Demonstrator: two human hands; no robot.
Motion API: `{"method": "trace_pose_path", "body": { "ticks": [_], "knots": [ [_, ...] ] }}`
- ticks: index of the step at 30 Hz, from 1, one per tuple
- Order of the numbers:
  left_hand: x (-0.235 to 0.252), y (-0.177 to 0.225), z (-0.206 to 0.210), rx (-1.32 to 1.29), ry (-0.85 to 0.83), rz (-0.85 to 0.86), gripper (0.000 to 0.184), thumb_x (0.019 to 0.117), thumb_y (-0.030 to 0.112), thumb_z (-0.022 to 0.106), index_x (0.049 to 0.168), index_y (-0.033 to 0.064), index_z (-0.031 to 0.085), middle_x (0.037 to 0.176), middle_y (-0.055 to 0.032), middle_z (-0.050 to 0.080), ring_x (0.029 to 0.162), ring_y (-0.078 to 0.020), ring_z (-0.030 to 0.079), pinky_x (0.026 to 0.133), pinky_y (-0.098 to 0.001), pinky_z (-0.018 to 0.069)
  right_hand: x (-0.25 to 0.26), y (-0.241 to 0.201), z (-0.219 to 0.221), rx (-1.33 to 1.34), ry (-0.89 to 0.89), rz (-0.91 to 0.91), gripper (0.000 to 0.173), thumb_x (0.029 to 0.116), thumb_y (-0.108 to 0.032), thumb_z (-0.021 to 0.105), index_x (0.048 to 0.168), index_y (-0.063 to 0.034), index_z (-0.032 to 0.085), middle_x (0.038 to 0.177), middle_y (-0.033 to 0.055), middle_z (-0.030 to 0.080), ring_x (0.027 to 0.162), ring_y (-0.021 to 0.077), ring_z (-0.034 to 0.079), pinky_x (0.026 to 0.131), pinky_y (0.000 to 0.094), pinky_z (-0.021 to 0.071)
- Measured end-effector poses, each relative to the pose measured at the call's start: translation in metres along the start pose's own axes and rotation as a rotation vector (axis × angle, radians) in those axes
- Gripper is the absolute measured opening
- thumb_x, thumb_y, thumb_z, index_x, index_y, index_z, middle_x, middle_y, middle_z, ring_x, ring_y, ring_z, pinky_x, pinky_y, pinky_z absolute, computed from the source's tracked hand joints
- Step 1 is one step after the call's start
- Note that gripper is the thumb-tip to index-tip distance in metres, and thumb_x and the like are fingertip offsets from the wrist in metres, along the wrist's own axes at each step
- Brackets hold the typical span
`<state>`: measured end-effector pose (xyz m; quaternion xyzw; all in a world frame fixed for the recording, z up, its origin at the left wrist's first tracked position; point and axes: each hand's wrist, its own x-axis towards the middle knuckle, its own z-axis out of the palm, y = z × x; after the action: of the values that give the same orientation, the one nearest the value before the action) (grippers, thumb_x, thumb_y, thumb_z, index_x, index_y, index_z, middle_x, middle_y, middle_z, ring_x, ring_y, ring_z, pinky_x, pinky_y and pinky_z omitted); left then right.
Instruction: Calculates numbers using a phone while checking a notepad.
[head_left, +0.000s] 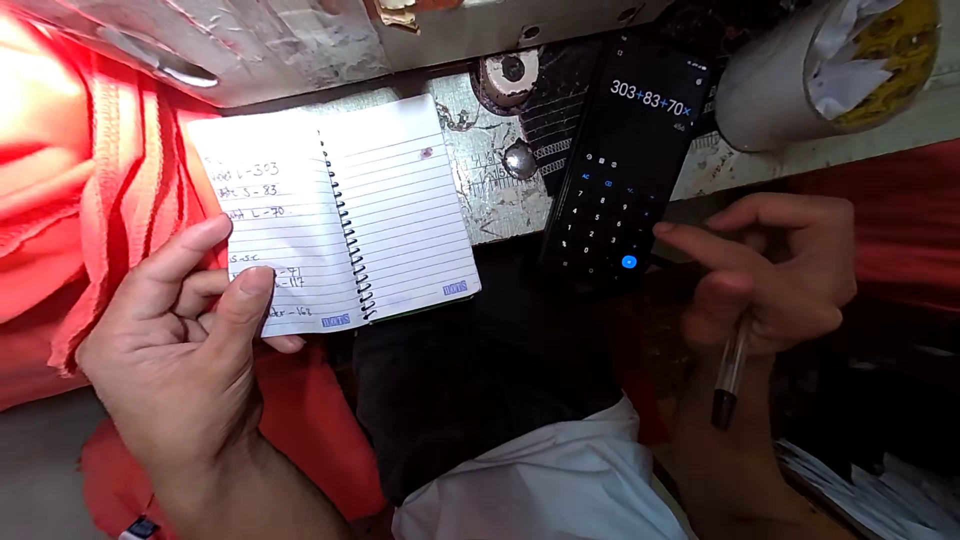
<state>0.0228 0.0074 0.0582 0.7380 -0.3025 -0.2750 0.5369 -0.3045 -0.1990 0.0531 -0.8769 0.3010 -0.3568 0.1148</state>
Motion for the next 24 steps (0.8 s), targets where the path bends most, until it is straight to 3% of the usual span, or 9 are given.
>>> {"method": "trace_pose_path", "body": {
  "ticks": [3, 7, 9, 14, 19, 24],
  "knots": [
    [0.000, 0.000, 0.000, 0.000, -0.001, -0.002, 0.038, 0.0991, 0.019, 0.067, 0.136, 0.0202, 0.058, 0.090, 0.0162, 0.071, 0.064, 0.0012, 0.068, 0.049, -0.0154, 0.0566, 0.009, -0.003, 0.003, -0.042, -0.058, 0.004, 0.050, 0.1087, -0.047, 0.041, 0.114, -0.0109, 0.076, 0.102, 0.0117, 0.055, 0.084, 0.0131, 0.048, 0.073, 0.0243, 0.0381],
    [0.000, -0.001, 0.000, 0.009, 0.008, -0.005, 0.039, 0.0989, 0.017, 0.067, 0.137, 0.0189, 0.058, 0.089, 0.0161, 0.071, 0.063, 0.0009, 0.068, 0.048, -0.0160, 0.0568, 0.028, -0.011, 0.006, -0.182, -0.242, 0.032, 0.053, 0.1046, -0.057, 0.045, 0.129, -0.0200, 0.073, 0.117, 0.0205, 0.059, 0.089, 0.0255, 0.054, 0.069, 0.0356, 0.0405],
    [0.000, 0.000, 0.001, 0.004, 0.013, -0.005, 0.038, 0.0987, 0.018, 0.067, 0.136, 0.0190, 0.058, 0.089, 0.0161, 0.072, 0.063, 0.0008, 0.068, 0.048, -0.0161, 0.0570, 0.033, -0.012, 0.005, -0.205, -0.279, 0.029, 0.051, 0.1040, -0.057, 0.047, 0.130, -0.0214, 0.074, 0.118, 0.0213, 0.060, 0.091, 0.0288, 0.055, 0.068, 0.0384, 0.0405],
    [0.000, -0.002, 0.001, 0.001, 0.014, -0.012, 0.039, 0.0988, 0.018, 0.067, 0.137, 0.0180, 0.058, 0.091, 0.0146, 0.072, 0.063, 0.0003, 0.068, 0.048, -0.0158, 0.0565, 0.021, -0.006, -0.004, -0.081, -0.141, 0.013, 0.049, 0.1057, -0.051, 0.048, 0.125, -0.0149, 0.075, 0.112, 0.0177, 0.059, 0.095, 0.0204, 0.055, 0.079, 0.0313, 0.0440],
    [-0.001, -0.003, -0.001, 0.000, 0.008, -0.012, 0.040, 0.0991, 0.019, 0.067, 0.138, 0.0187, 0.057, 0.091, 0.0149, 0.072, 0.063, 0.0000, 0.068, 0.049, -0.0163, 0.0570, 0.004, -0.005, -0.012, -0.051, -0.035, 0.019, 0.050, 0.1084, -0.049, 0.041, 0.121, -0.0138, 0.074, 0.103, 0.0081, 0.054, 0.081, 0.0084, 0.046, 0.071, 0.0207, 0.0363],
    [-0.001, -0.002, 0.000, 0.001, 0.009, -0.019, 0.040, 0.0988, 0.021, 0.067, 0.137, 0.0191, 0.057, 0.090, 0.0152, 0.071, 0.063, -0.0001, 0.068, 0.049, -0.0159, 0.0568, -0.008, -0.004, -0.015, 0.019, -0.057, -0.010, 0.052, 0.1072, -0.053, 0.041, 0.107, -0.0155, 0.077, 0.098, 0.0056, 0.056, 0.084, 0.0089, 0.049, 0.073, 0.0224, 0.0370]
  ]
}}
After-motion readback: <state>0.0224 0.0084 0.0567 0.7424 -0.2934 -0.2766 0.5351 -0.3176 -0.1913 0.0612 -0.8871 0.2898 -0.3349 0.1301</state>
